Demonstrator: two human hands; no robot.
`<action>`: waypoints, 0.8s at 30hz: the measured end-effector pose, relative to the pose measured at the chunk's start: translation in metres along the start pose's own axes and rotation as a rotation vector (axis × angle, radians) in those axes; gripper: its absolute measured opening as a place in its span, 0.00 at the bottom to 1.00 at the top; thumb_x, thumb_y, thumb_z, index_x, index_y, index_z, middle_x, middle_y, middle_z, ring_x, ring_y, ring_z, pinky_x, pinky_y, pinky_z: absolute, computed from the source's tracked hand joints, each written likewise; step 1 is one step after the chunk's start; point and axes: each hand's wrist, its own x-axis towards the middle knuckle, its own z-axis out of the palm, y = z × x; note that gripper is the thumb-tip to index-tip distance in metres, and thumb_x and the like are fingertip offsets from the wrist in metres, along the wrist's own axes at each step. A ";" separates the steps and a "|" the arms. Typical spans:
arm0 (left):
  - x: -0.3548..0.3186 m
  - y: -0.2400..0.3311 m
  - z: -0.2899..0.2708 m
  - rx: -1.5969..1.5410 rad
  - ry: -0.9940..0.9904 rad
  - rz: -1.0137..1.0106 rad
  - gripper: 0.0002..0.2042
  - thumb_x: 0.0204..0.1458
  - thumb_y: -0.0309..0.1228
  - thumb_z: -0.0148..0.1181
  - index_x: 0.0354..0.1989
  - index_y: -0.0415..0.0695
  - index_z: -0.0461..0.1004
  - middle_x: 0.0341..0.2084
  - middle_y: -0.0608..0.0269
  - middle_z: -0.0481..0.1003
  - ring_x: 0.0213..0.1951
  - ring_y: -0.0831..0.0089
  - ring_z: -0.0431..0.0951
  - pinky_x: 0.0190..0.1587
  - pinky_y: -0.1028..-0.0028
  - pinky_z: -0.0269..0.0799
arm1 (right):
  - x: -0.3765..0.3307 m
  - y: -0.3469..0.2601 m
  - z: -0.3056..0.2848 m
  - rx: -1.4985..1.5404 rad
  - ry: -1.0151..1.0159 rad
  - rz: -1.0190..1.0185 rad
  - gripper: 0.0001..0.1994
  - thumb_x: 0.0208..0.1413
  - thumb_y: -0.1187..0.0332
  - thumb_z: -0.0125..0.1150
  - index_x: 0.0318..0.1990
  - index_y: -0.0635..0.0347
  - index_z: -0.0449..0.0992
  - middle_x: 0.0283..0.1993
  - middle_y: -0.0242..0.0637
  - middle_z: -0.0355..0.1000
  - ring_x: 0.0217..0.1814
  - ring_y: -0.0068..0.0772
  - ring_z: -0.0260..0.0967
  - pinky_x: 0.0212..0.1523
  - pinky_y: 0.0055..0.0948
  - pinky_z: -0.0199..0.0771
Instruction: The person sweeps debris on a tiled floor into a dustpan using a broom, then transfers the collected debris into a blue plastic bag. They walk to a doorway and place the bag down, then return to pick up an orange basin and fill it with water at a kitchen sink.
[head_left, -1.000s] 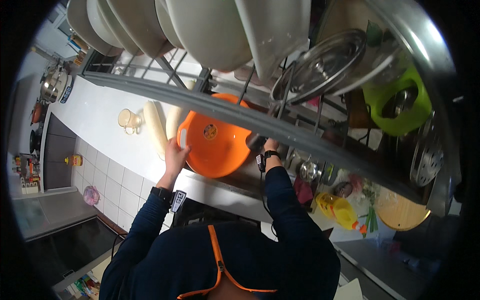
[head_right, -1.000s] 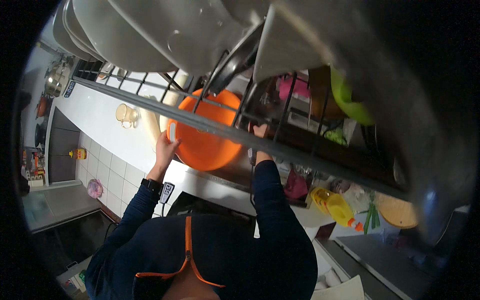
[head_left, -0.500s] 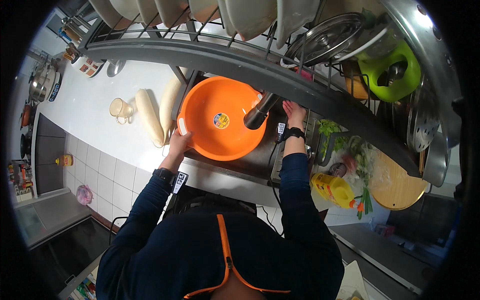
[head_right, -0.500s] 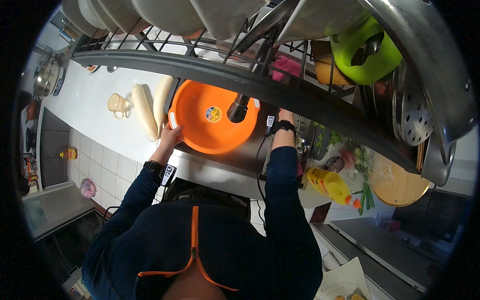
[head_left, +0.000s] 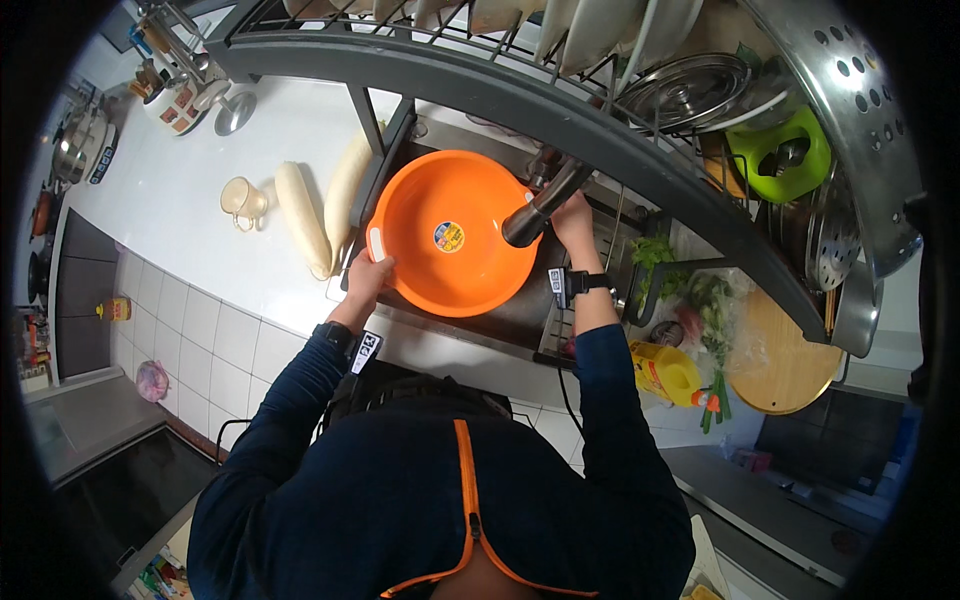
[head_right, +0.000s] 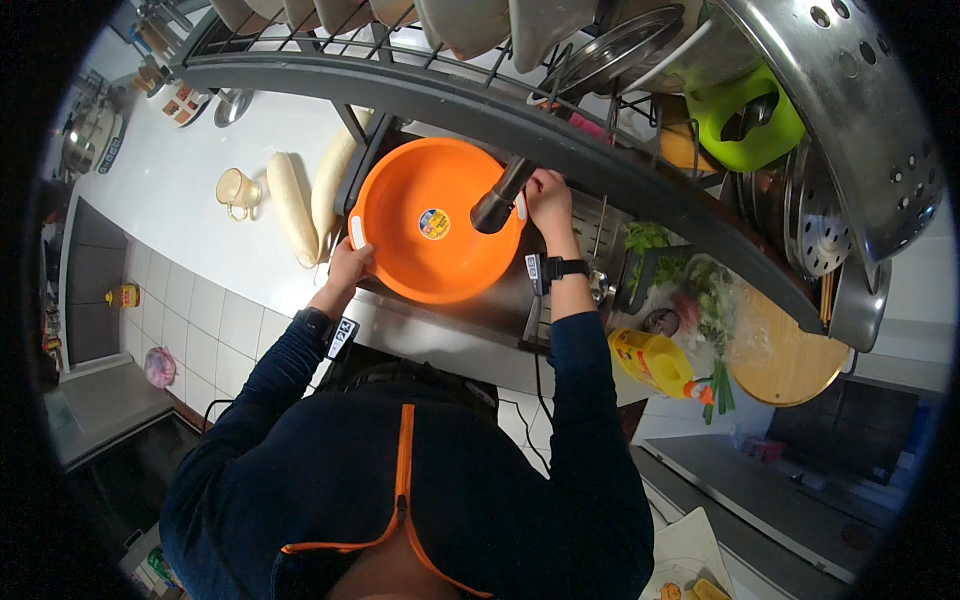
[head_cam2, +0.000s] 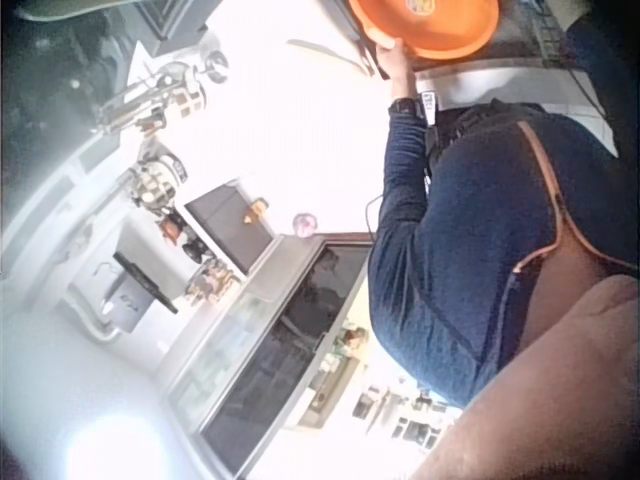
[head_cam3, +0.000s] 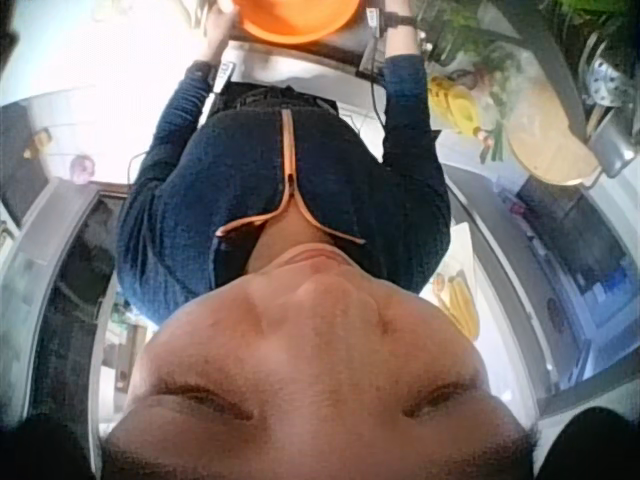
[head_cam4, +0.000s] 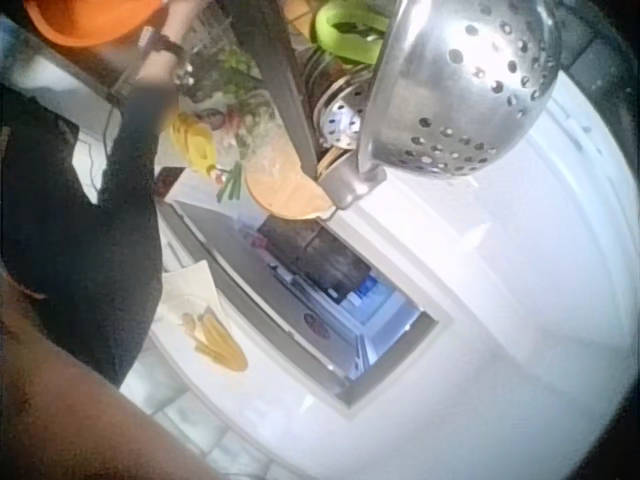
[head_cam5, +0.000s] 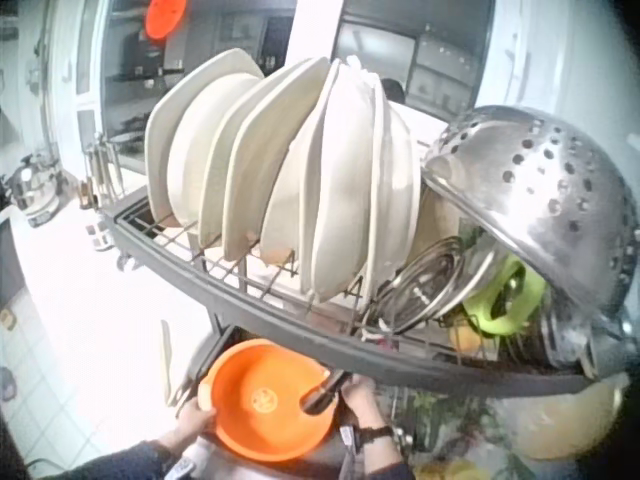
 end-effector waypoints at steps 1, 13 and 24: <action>-0.002 0.003 -0.002 0.001 -0.007 -0.053 0.08 0.52 0.27 0.58 0.40 0.43 0.71 0.20 0.71 0.69 0.19 0.81 0.70 0.21 0.79 0.69 | -0.008 0.001 0.000 -0.006 0.033 -0.077 0.18 0.57 0.60 0.55 0.49 0.63 0.73 0.52 0.55 0.70 0.55 0.56 0.67 0.53 0.42 0.70; -0.019 0.073 -0.011 0.555 -0.085 0.099 0.18 0.49 0.41 0.62 0.34 0.34 0.75 0.20 0.59 0.76 0.25 0.69 0.79 0.26 0.72 0.75 | -0.128 0.018 0.017 0.658 -0.461 0.784 0.20 0.64 0.59 0.51 0.59 0.56 0.60 0.48 0.38 0.74 0.39 0.35 0.78 0.35 0.39 0.81; -0.004 0.101 -0.009 0.215 -0.081 0.370 0.24 0.47 0.19 0.58 0.56 0.36 0.67 0.35 0.63 0.76 0.33 0.72 0.75 0.39 0.72 0.72 | -0.140 -0.013 0.043 0.884 -0.123 0.526 0.20 0.59 0.73 0.59 0.54 0.55 0.58 0.52 0.42 0.71 0.45 0.38 0.76 0.39 0.35 0.82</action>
